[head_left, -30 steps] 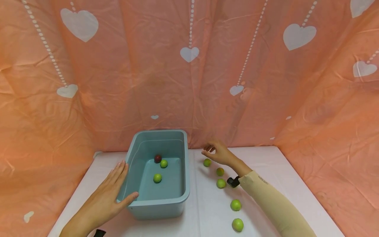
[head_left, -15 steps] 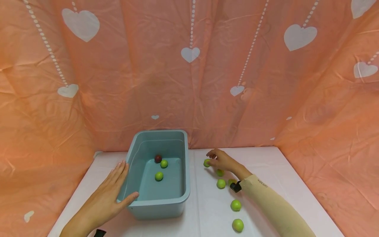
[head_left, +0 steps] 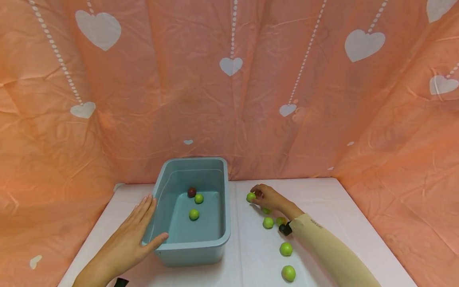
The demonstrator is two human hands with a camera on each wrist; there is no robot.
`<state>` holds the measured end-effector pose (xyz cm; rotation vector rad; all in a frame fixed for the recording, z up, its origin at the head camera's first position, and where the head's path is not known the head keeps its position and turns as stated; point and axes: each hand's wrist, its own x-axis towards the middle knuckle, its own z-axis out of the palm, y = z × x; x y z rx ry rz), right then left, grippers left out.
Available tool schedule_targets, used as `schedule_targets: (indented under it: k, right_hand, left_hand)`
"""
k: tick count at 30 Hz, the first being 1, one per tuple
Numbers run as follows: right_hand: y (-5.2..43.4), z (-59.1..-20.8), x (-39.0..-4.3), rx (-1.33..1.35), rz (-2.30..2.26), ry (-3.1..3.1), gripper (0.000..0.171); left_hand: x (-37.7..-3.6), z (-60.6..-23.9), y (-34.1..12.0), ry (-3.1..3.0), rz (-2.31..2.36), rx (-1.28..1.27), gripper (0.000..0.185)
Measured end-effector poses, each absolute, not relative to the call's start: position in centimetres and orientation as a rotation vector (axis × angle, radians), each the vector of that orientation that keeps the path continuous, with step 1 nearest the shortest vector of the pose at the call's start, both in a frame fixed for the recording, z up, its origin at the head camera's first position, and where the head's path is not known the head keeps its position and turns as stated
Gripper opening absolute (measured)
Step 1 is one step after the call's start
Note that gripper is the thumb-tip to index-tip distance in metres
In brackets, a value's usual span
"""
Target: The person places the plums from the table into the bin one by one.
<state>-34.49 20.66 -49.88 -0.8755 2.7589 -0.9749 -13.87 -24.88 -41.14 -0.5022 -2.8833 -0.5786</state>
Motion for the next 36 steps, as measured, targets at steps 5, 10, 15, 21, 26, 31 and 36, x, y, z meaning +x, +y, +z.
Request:
schedule_targets:
  k: [5,10,15,21,26,31,36]
  right_hand:
    - [20.59,-50.12,-34.62,-0.882,-0.988,2.764,0.034]
    - [20.54,-50.07,-34.6,-0.864,-0.979,2.765,0.032]
    - [20.4,-49.89,-34.5,-0.828,-0.97,2.766,0.029]
    - [20.16,-49.92,-34.35,-0.775,-0.976,2.753,0.026]
    - [20.23,-49.89,-34.35,-0.763,-0.979,2.75,0.024]
    - [20.26,-50.03,-34.5,-0.804,-0.98,2.768,0.025]
    - [20.01,-49.81,-34.57,-0.86,-0.99,2.795,0.023]
  left_hand:
    - [-13.82,-41.2,-24.83,-2.886,-0.582,-0.504,0.103]
    - [-13.84,-41.14,-24.79,-2.876,-0.563,-0.504,0.103]
    - [-13.86,-41.08,-24.77,-2.872,-0.563,-0.506,0.103]
    - [-13.85,-41.04,-24.73,-2.872,-0.579,-0.508,0.102]
    - [-13.81,-41.12,-24.75,-2.872,-0.587,-0.509,0.102]
    - [-13.77,-41.13,-24.8,-2.852,-0.575,-0.521,0.102]
    - [-13.79,-41.1,-24.78,-2.855,-0.576,-0.514,0.102]
